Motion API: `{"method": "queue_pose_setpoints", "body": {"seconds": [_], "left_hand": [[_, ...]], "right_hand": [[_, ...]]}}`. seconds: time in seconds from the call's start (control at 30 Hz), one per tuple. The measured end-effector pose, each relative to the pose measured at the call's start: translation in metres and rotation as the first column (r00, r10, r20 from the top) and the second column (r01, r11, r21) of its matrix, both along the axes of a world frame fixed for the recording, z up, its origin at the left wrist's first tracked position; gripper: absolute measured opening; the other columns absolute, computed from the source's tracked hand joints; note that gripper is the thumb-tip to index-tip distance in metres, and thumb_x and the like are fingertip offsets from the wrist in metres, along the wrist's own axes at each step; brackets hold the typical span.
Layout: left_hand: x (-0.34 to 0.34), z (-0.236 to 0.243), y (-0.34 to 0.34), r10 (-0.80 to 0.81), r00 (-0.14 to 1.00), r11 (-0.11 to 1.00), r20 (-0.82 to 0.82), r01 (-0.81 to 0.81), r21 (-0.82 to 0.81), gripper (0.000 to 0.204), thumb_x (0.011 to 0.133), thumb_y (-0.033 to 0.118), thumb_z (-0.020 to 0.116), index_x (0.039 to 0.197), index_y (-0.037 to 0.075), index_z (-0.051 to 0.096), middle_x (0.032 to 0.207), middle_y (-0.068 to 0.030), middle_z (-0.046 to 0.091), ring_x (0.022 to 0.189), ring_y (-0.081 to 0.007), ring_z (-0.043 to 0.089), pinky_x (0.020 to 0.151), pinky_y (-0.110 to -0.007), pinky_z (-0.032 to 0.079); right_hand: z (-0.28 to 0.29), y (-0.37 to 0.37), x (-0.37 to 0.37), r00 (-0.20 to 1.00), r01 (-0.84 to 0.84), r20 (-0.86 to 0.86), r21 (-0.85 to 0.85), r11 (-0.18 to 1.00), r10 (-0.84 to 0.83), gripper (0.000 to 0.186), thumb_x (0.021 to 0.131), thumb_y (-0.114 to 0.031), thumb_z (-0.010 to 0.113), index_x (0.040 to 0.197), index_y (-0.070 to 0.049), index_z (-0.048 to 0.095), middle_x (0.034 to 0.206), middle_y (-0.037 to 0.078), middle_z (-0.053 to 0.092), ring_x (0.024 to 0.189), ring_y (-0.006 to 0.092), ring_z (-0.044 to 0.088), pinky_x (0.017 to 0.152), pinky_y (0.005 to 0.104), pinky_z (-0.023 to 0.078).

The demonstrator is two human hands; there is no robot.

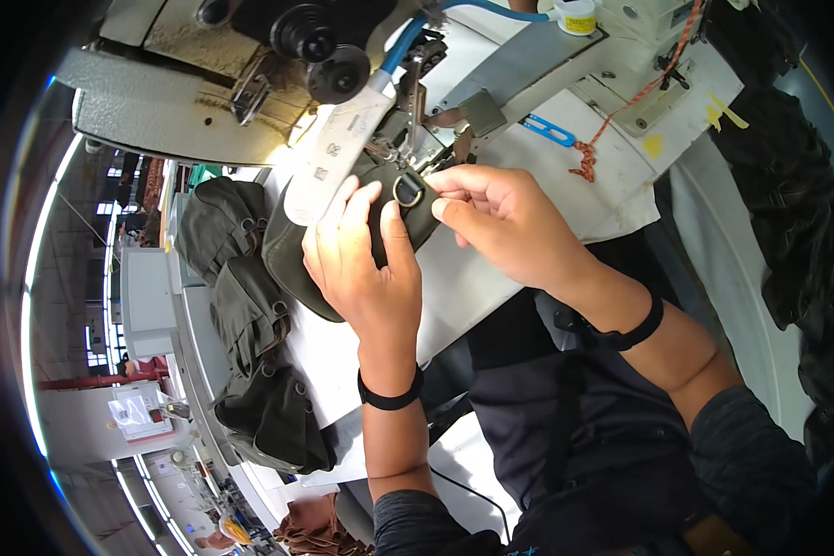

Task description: The person operates an industrial sewing machine to stitch zippers onto dark green canvas bags. They guide the fabric under the needle, align the zipper teeth, and sew along the edges. The person periodically inspects the stitching and adjusts the bag's position to ensure straight seams.

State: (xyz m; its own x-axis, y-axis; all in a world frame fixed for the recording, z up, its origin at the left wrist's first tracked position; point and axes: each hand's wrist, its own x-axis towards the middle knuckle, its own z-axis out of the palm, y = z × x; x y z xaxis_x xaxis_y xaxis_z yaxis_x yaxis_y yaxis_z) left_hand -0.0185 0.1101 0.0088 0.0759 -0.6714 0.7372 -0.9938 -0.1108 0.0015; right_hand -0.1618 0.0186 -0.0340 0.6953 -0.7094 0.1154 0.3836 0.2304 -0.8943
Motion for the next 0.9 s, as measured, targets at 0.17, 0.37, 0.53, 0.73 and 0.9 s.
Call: {"method": "queue_pose_setpoints", "body": {"seconds": [0.17,0.37,0.53,0.73,0.9], "left_hand": [[-0.023,-0.016,-0.012,-0.099,0.960,0.994,-0.263,0.081,-0.078,0.031,0.086,0.008,0.087,0.111,0.002,0.070,0.117,-0.0159,0.074,0.105,-0.0326,0.071,0.094,-0.040,0.055],[-0.024,-0.031,-0.015,-0.151,0.902,0.980,-0.404,0.082,-0.184,0.015,0.093,-0.001,0.079,0.104,-0.002,0.069,0.116,-0.0177,0.075,0.095,-0.0215,0.073,0.083,-0.032,0.059],[-0.018,-0.028,-0.014,-0.172,0.900,0.979,-0.401,0.113,-0.167,0.009,0.097,0.002,0.076,0.103,0.000,0.069,0.116,-0.0113,0.076,0.094,-0.0130,0.072,0.083,-0.027,0.059],[-0.024,-0.009,-0.011,-0.030,0.980,0.999,-0.195,0.024,-0.033,0.013,0.089,0.004,0.084,0.093,0.002,0.072,0.114,-0.0099,0.076,0.090,-0.0139,0.068,0.072,-0.025,0.053],[-0.030,-0.017,-0.014,-0.040,0.929,0.995,-0.369,0.003,-0.100,0.014,0.089,0.007,0.085,0.093,0.001,0.072,0.113,-0.0133,0.076,0.090,-0.0192,0.072,0.072,-0.029,0.056]], "right_hand": [[-0.015,0.012,-0.010,0.987,0.161,0.001,-0.118,0.980,-0.162,0.032,0.104,-0.005,0.060,0.134,0.003,0.064,0.110,0.004,0.070,0.085,0.0059,0.061,0.074,0.0231,0.052],[-0.053,-0.012,-0.016,0.919,0.372,-0.077,-0.157,0.915,-0.387,0.035,0.098,-0.001,0.056,0.133,-0.001,0.061,0.130,0.007,0.065,0.098,0.0084,0.060,0.085,0.0240,0.050],[-0.049,-0.019,0.008,0.979,0.182,-0.109,0.071,0.981,-0.174,0.040,0.094,-0.005,0.056,0.134,-0.003,0.063,0.135,0.007,0.064,0.113,0.0158,0.060,0.100,0.0334,0.048],[-0.076,-0.027,0.003,0.934,0.296,0.010,-0.581,0.758,-0.357,0.029,0.095,-0.008,0.060,0.120,-0.002,0.073,0.123,0.007,0.072,0.119,0.0175,0.061,0.107,0.0368,0.047],[-0.045,-0.027,-0.005,0.996,0.077,0.067,-0.303,0.950,-0.059,0.026,0.098,-0.015,0.070,0.120,-0.002,0.076,0.113,0.005,0.076,0.105,0.0125,0.066,0.096,0.0318,0.052]]}}
